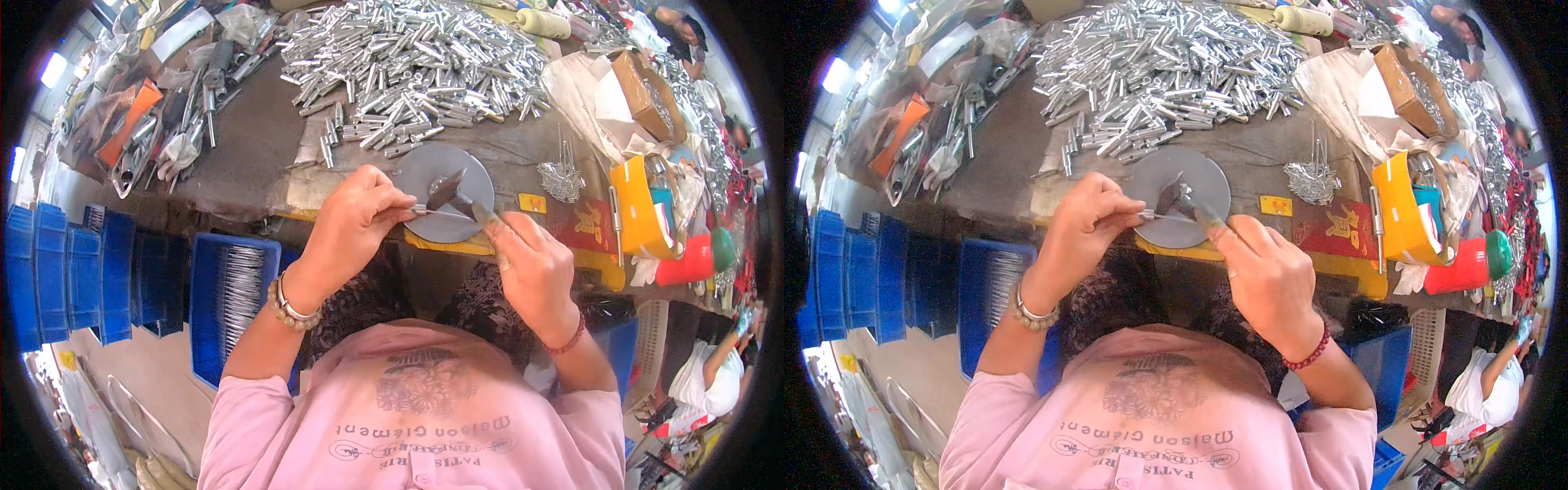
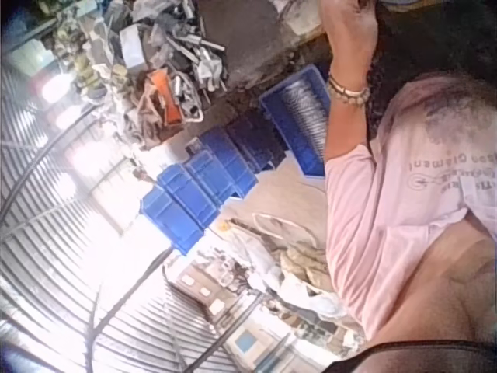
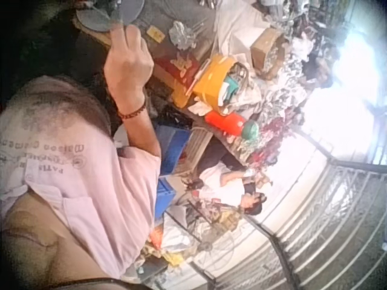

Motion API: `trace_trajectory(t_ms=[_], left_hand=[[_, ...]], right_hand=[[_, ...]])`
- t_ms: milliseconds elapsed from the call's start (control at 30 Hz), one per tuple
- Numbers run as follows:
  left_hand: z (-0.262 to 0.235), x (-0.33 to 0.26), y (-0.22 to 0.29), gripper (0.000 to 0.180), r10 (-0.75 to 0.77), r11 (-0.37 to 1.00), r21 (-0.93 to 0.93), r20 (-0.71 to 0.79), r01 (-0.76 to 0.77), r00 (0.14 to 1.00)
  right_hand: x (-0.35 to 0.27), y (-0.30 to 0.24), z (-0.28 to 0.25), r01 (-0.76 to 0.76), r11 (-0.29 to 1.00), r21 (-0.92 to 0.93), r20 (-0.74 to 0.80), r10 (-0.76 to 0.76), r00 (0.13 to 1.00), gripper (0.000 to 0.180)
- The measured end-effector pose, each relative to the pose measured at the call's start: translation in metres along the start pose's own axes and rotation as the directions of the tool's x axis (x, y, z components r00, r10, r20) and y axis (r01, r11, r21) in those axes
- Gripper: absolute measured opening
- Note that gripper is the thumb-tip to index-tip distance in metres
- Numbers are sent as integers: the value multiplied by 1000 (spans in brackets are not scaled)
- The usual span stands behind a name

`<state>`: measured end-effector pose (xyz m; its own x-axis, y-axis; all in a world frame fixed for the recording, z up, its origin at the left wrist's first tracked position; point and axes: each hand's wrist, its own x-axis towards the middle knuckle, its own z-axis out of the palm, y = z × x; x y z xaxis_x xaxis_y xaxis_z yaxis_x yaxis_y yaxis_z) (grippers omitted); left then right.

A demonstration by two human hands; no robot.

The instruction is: The person uses a hammer to assemble small metal components on a metal baseplate and places them into a blue storage bin.

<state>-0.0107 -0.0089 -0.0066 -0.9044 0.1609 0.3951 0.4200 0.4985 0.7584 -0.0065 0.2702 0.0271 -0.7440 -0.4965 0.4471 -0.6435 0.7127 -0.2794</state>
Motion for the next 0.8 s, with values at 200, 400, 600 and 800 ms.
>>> trace_trajectory(t_ms=[200,400,600,800], left_hand=[[-1,-2,1,22,21,999,29,-6,-21,1000],[2,0,-5,23,27,1000,-11,-11,-27,1000],[0,-2,2,19,14,1000,28,-26,-13,1000],[0,-4,2,21,-25,1000,-12,13,25,1000]], right_hand=[[9,-16,-11,39,981,191,-400,42,916,40],[2,-6,5,30,999,29,-37,-29,999,45],[4,-21,-17,-1,983,185,-299,57,952,40],[-6,-10,11,-87,989,117,-35,91,995,39]])
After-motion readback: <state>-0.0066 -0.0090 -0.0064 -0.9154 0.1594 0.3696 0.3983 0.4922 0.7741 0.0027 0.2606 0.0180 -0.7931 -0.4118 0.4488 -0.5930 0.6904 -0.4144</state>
